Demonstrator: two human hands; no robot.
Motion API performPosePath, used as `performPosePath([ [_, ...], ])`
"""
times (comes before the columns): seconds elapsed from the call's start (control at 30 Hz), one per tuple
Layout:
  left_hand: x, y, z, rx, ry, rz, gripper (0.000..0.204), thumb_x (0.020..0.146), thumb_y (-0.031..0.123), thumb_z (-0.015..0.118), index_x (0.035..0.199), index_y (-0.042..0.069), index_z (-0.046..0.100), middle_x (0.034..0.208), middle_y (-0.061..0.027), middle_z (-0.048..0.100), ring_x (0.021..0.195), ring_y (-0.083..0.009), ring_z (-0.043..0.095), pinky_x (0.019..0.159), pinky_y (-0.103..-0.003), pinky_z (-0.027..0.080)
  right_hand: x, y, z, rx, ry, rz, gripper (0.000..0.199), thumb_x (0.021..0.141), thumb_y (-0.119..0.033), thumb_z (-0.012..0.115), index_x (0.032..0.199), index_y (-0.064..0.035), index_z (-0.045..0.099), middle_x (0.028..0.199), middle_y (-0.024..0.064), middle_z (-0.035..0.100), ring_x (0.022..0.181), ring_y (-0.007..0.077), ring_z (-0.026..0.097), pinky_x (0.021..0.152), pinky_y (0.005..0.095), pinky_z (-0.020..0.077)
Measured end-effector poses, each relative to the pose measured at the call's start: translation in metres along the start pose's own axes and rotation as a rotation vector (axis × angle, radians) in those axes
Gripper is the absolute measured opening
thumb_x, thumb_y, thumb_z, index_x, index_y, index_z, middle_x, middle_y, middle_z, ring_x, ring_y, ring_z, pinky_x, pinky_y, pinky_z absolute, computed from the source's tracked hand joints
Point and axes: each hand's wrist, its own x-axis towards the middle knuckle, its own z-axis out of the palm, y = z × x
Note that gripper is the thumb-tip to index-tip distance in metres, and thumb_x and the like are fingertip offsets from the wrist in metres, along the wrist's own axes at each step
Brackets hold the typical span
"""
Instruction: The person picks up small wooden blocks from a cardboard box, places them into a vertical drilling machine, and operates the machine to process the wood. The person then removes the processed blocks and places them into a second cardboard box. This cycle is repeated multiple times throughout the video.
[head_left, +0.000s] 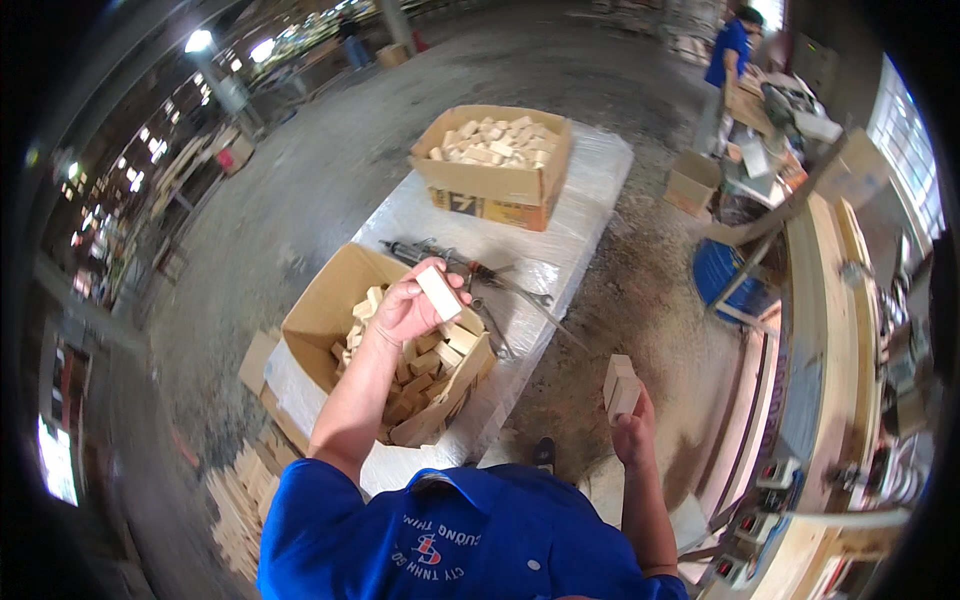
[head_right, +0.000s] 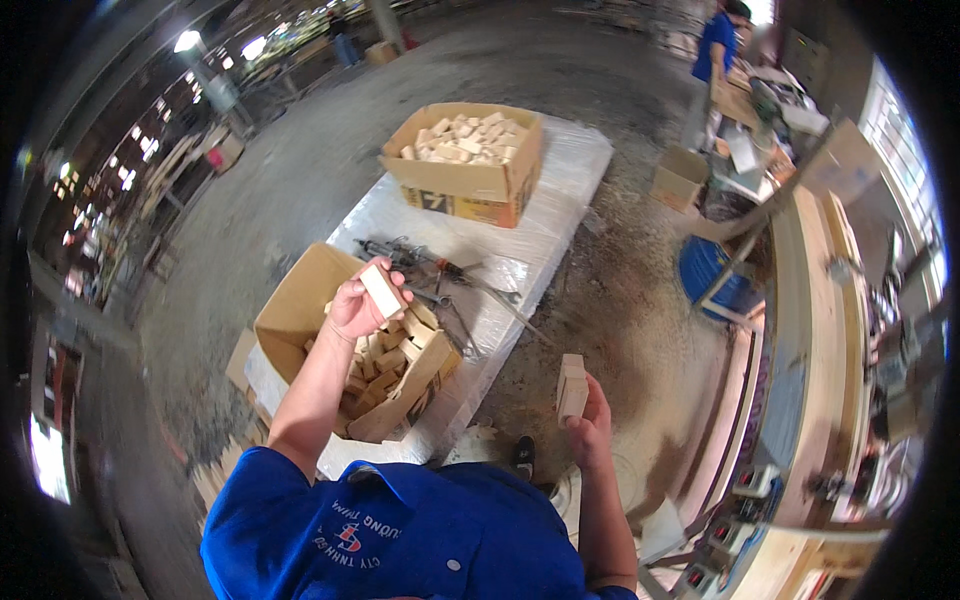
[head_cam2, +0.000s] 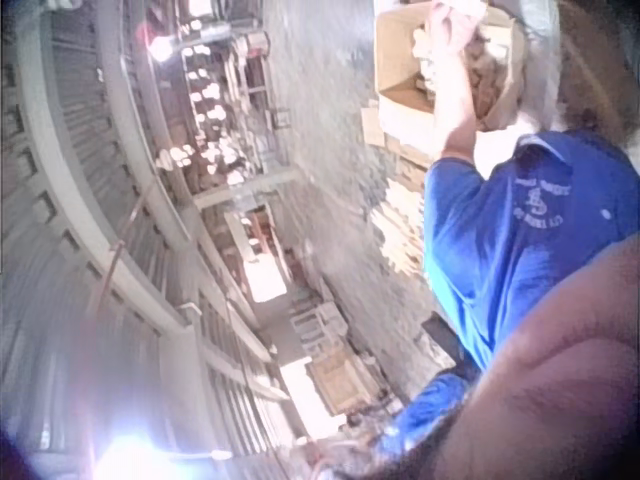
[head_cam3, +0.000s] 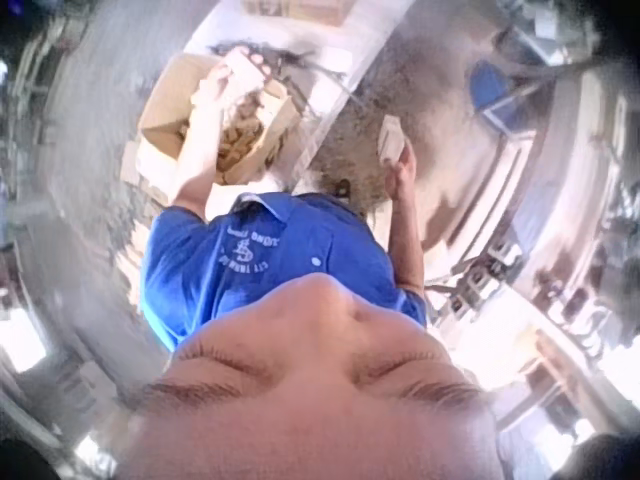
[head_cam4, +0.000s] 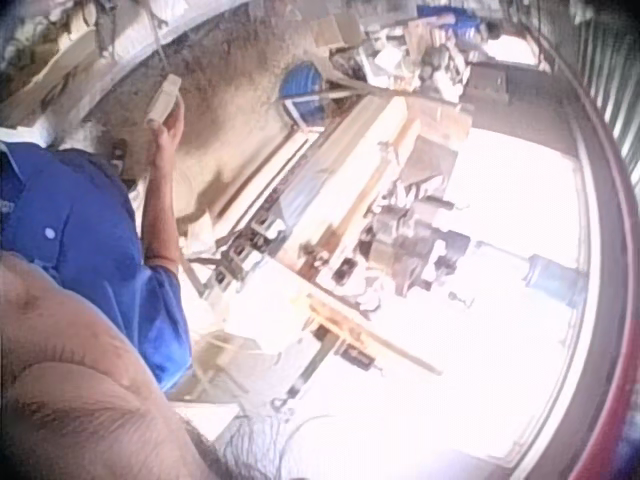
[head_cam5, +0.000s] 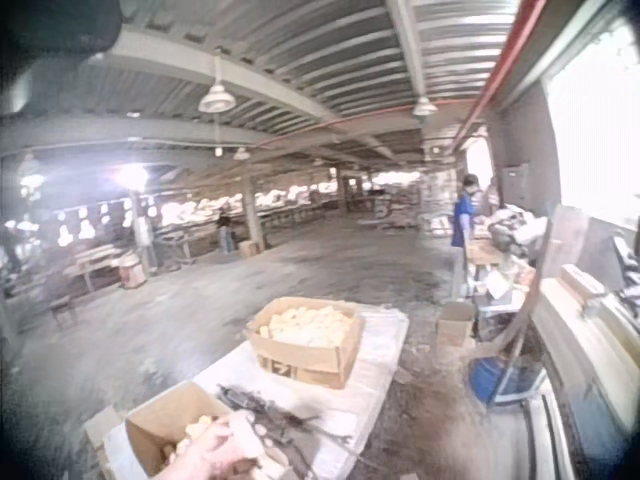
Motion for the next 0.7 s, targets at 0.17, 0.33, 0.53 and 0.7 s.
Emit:
performPosePath([
  [0.17,0.035,-0.054,0.024,-0.005,-0.012,-0.220,0.038,0.086,0.013,0.059,0.122,0.009,0.045,0.121,-0.0186,0.052,0.107,-0.0378,0.056,0.083,-0.054,0.052,-0.039,0.010,-0.006,0.046,0.072,-0.016,0.089,0.062,-0.047,0.077,0.130,-0.0034,0.040,0.115,0.0067,0.052,0.105,0.0188,0.053,0.083,0.0332,0.0458],
  [0.33,0.066,-0.119,0.048,0.260,0.006,-0.513,0.025,0.092,0.014,0.053,0.116,0.011,0.047,0.120,-0.0170,0.055,0.102,-0.0285,0.060,0.078,-0.043,0.055,-0.069,0.003,-0.010,0.283,0.101,0.023,0.089,0.063,-0.049,0.075,0.131,-0.0037,0.039,0.117,0.0074,0.051,0.105,0.0190,0.052,0.082,0.0314,0.0442],
  [0.53,0.066,-0.156,0.067,0.453,0.058,-0.682,0.041,0.085,0.022,0.067,0.119,0.011,0.047,0.108,-0.0090,0.060,0.094,-0.0185,0.061,0.066,-0.033,0.056,-0.070,-0.005,0.000,0.400,0.098,-0.007,0.087,0.065,-0.045,0.074,0.133,-0.0056,0.037,0.120,0.0074,0.048,0.106,0.0207,0.050,0.083,0.0314,0.0414],
  [0.7,0.057,-0.160,0.067,0.502,-0.056,-0.707,0.042,0.084,0.022,0.068,0.120,0.007,0.051,0.107,-0.0029,0.058,0.092,-0.0146,0.061,0.073,-0.034,0.055,-0.069,-0.001,0.010,0.441,0.007,0.063,0.088,0.064,-0.045,0.075,0.134,-0.0081,0.036,0.123,0.0069,0.047,0.107,0.0209,0.048,0.082,0.0324,0.0410],
])
